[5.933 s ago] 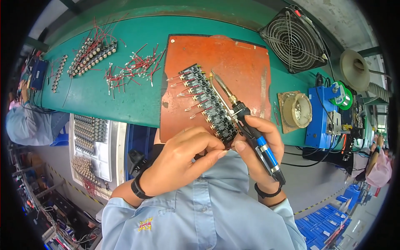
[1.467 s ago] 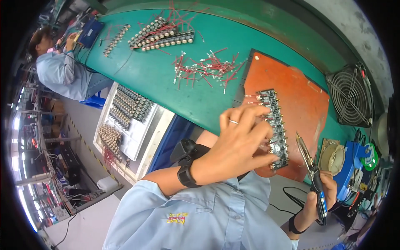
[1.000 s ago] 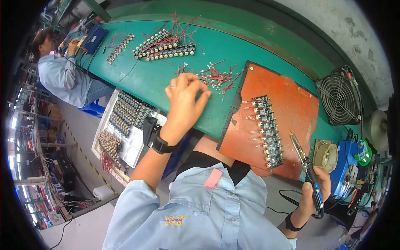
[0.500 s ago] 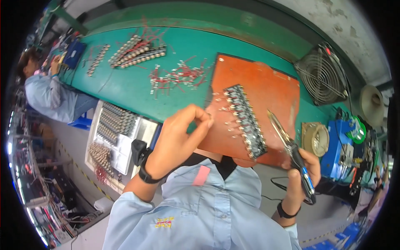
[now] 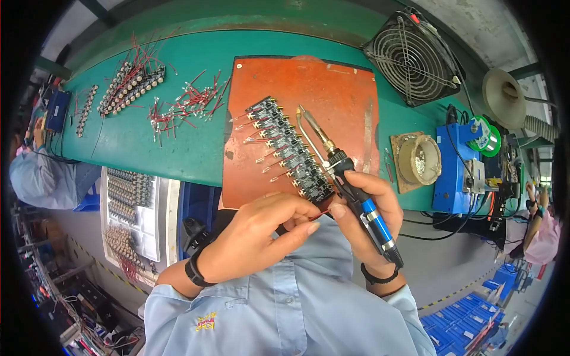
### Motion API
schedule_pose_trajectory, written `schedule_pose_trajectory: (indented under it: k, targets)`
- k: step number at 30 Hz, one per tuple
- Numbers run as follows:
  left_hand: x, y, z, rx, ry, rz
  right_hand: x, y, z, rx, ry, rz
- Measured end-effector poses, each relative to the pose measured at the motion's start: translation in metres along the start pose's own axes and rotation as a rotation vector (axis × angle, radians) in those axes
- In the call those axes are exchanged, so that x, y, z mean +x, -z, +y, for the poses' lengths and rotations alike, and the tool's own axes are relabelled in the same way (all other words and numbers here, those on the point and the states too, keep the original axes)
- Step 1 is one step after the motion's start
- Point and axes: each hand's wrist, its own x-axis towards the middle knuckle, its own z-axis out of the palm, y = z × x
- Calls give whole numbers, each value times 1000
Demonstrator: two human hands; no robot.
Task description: Soldering electronic components onto printed circuit boards at an assembly line station.
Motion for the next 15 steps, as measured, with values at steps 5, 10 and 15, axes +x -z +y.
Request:
schedule_pose_trajectory:
  k: [5, 10, 15]
  targets:
    - [0, -3, -2, -94, 120, 19, -7, -5, 3, -30, 41, 57]
    - [-1, -3, -4, -97, 136, 89, -9, -10, 8, -113, 100, 88]
    - [-3, 4, -6, -79, 228, 149, -7, -6, 10, 2, 18, 228]
